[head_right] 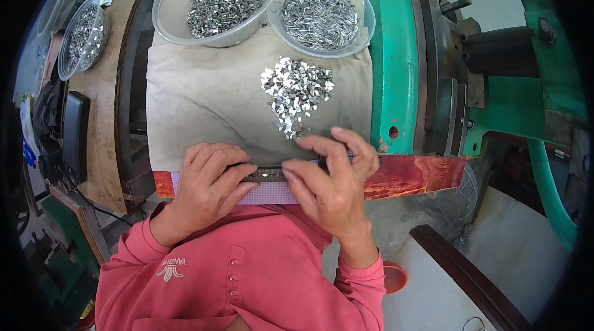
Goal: The person places small metal components into a purple fabric strip using their hands. They then use a green manual press machine to secure the components into the strip. The person repeats this process, handling the components and operating the press to assemble the buckle.
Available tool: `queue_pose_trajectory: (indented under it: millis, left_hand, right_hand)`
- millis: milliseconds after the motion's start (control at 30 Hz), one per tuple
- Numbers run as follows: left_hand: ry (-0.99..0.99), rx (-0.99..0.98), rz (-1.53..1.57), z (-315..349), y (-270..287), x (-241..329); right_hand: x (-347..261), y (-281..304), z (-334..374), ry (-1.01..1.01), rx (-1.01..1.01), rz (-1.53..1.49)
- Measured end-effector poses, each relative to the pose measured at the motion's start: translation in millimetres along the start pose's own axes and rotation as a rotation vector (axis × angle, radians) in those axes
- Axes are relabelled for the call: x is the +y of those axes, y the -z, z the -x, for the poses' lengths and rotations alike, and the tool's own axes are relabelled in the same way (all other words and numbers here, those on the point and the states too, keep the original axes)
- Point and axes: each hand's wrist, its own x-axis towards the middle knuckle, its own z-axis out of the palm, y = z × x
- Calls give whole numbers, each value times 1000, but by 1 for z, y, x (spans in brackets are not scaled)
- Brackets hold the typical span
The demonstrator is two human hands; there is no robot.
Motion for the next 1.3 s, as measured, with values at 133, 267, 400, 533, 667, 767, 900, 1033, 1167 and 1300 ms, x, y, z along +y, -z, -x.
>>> queue_pose_trajectory:
  millis: [133,267,400,533,667,767,900,1033,1167,1300]
  left_hand:
    - [21,-16,-9,7,9,-3]
    - [56,0,12,11,11,-6]
    - [78,21,79,8,10,-5]
    - [91,47,106,5,5,-1]
    - [83,51,107,4,1,-1]
    - [75,51,102,3,0,0]
    - [85,45,105,5,-1,1]
    - [142,50,151,7,3,3]
    - [124,32,132,10,5,-1]
    - [101,43,125,12,2,-3]
  right_hand:
    - [6,-7,-14,16,35,96]
    - [6,-10,-24,65,4,153]
    - [4,-8,-33,79,-23,136]
    - [5,-10,-33,69,13,176]
    - [-1,-8,-32,43,1,196]
    - [-2,-8,-31,26,-29,112]
    - [-3,-10,-31,-18,-11,96]
    - [-3,-9,-29,-30,-13,109]
    - [-3,-7,-30,-44,-25,52]
    - [-7,-6,-21,-19,-2,-32]
